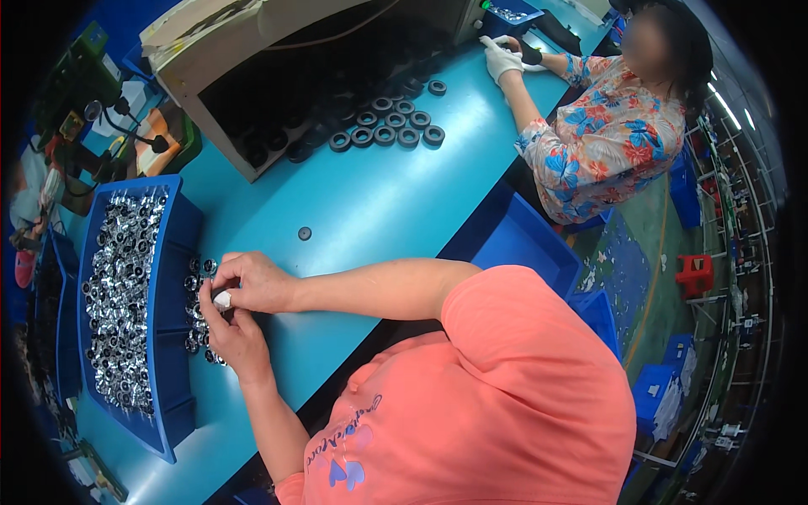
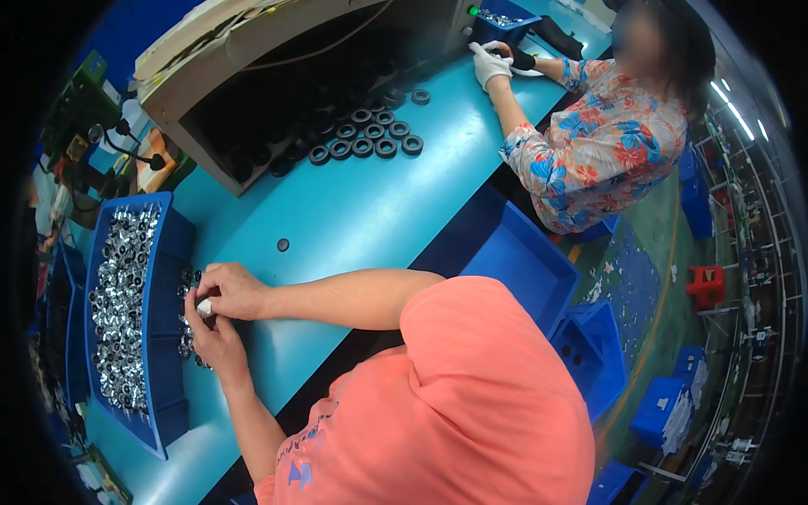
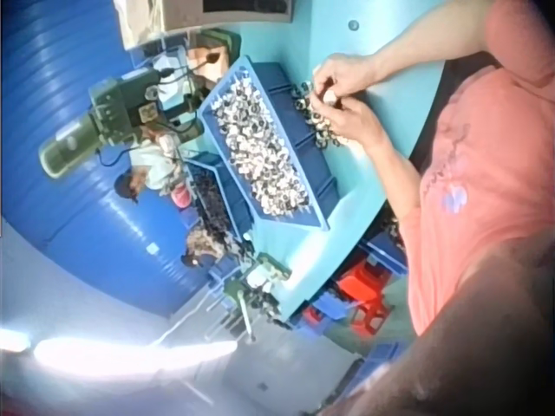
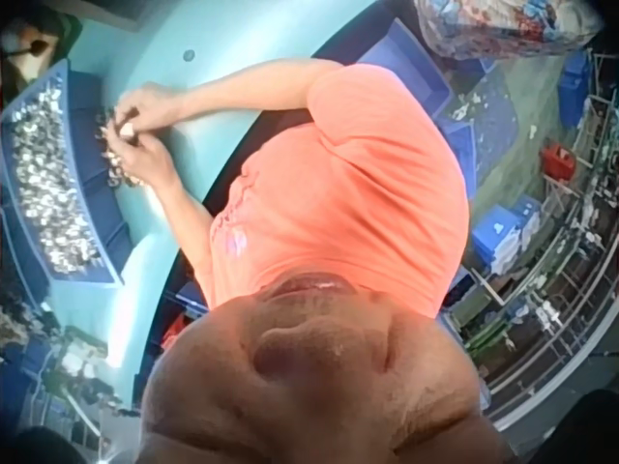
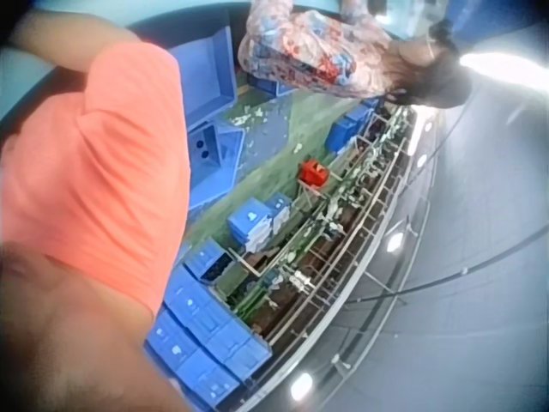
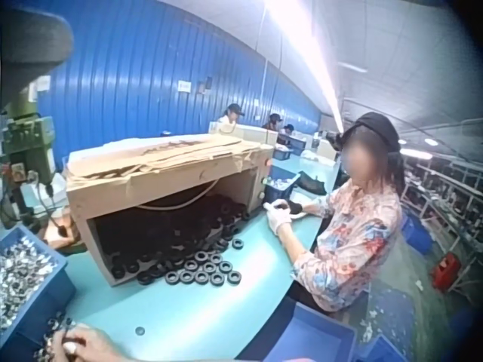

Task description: The worker is assembling small mechanical components consisting of black plastic rings and metal inserts at a factory workbench.

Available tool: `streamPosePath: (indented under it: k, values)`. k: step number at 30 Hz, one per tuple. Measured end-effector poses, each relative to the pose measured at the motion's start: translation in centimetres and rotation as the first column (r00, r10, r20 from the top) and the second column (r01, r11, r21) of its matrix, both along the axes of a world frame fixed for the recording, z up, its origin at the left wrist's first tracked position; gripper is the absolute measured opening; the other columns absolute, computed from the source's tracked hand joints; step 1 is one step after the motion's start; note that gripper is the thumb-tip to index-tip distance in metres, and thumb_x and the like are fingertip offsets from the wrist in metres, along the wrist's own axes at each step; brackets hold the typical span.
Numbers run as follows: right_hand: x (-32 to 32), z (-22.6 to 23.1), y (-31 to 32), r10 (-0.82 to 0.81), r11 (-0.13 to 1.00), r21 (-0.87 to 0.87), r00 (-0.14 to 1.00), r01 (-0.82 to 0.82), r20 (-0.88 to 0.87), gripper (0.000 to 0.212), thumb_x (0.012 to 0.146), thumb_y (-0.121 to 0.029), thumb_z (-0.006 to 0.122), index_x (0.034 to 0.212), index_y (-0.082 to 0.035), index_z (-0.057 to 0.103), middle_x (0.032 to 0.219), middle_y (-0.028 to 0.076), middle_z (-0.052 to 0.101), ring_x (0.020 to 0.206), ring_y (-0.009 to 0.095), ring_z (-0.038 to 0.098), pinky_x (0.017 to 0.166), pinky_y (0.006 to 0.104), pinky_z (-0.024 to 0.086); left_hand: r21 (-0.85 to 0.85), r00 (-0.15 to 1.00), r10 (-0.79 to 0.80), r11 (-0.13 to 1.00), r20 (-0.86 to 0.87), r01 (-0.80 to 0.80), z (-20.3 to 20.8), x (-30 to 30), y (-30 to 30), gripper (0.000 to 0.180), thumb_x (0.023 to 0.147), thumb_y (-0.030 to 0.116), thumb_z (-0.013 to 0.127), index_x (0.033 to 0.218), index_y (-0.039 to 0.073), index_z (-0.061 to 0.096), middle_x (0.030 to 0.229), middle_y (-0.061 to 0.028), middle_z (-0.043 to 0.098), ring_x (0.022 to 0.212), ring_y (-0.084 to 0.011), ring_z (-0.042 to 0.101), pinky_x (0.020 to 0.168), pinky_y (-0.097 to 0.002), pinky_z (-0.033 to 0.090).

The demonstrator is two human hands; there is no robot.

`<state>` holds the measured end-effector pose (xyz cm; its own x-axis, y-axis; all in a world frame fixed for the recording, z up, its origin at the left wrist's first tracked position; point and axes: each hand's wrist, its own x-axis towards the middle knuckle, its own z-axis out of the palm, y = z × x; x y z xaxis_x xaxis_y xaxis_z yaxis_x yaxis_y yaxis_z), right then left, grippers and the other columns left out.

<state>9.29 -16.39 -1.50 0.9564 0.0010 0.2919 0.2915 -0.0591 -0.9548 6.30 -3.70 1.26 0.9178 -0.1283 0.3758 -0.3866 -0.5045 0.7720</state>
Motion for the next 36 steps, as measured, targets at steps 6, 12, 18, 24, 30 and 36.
streamPosePath:
  k: [6, 12, 18, 24, 30, 36]
  values:
    - [-0.1, 1.9, -0.4, 0.287, 0.950, 0.191, 0.932, -0.247, -0.222, 0.038, 0.087, -0.017, 0.072, 0.120, 0.000, 0.070, 0.117, 0.008, 0.071, 0.106, 0.014, 0.064, 0.090, 0.0319, 0.053, -0.253, 0.997, -0.074, 0.964, 0.020, 0.077, -1.2, 1.4, 2.0, 0.050, 0.086, 0.001, 0.067, 0.135, 0.003, 0.057, 0.124, -0.0130, 0.063, 0.113, -0.0221, 0.062, 0.096, -0.0329, 0.050]
    - [-0.4, 2.1, -1.4, 0.439, 0.838, 0.481, 0.841, -0.257, -0.316, 0.036, 0.097, -0.020, 0.067, 0.125, 0.003, 0.065, 0.112, 0.009, 0.070, 0.100, 0.014, 0.067, 0.086, 0.0289, 0.055, -0.618, 0.924, -0.320, 0.776, -0.210, 0.128, -0.5, 0.9, 2.7, 0.055, 0.091, 0.005, 0.068, 0.142, 0.009, 0.050, 0.113, -0.0056, 0.060, 0.084, -0.0107, 0.058, 0.065, -0.0235, 0.050]
    - [0.0, 3.0, -1.4, 0.525, 0.773, 0.567, 0.789, -0.285, -0.319, 0.025, 0.098, -0.017, 0.067, 0.113, 0.002, 0.069, 0.103, 0.010, 0.072, 0.091, 0.017, 0.070, 0.077, 0.0311, 0.058, -0.664, 0.845, -0.405, 0.743, -0.349, 0.082, 0.4, 0.6, 3.6, 0.045, 0.102, 0.021, 0.055, 0.145, 0.009, 0.050, 0.088, -0.0045, 0.059, 0.055, -0.0100, 0.052, 0.048, -0.0251, 0.046]
    - [1.2, -0.5, -0.7, 0.356, 0.900, 0.341, 0.908, -0.271, -0.218, 0.023, 0.089, -0.010, 0.074, 0.109, 0.001, 0.068, 0.099, 0.007, 0.070, 0.089, 0.014, 0.067, 0.077, 0.0302, 0.058, -0.425, 0.937, -0.221, 0.901, -0.271, 0.090, -0.1, 1.3, 3.0, 0.034, 0.103, 0.013, 0.054, 0.136, 0.006, 0.056, 0.089, -0.0033, 0.061, 0.058, -0.0064, 0.051, 0.048, -0.0208, 0.039]
    - [-0.3, 1.6, -1.3, 0.403, 0.864, 0.408, 0.890, -0.294, -0.214, 0.025, 0.082, -0.014, 0.079, 0.102, -0.001, 0.070, 0.096, 0.005, 0.070, 0.085, 0.013, 0.067, 0.074, 0.0296, 0.056, -0.418, 0.954, -0.281, 0.883, -0.108, 0.213, -0.6, 0.1, 1.5, 0.040, 0.100, 0.002, 0.055, 0.139, 0.003, 0.052, 0.112, -0.0094, 0.062, 0.088, -0.0144, 0.063, 0.074, -0.0246, 0.051]
    - [0.1, 0.9, -1.5, 0.204, 0.978, 0.014, 0.957, -0.206, -0.208, 0.026, 0.076, -0.020, 0.081, 0.092, -0.001, 0.071, 0.089, 0.007, 0.068, 0.081, 0.017, 0.067, 0.072, 0.0339, 0.054, -0.387, 0.961, -0.264, 0.897, -0.085, 0.213, -1.5, 0.0, 1.3, 0.047, 0.096, -0.004, 0.058, 0.142, 0.003, 0.050, 0.126, -0.0138, 0.062, 0.111, -0.0237, 0.065, 0.094, -0.0366, 0.053]
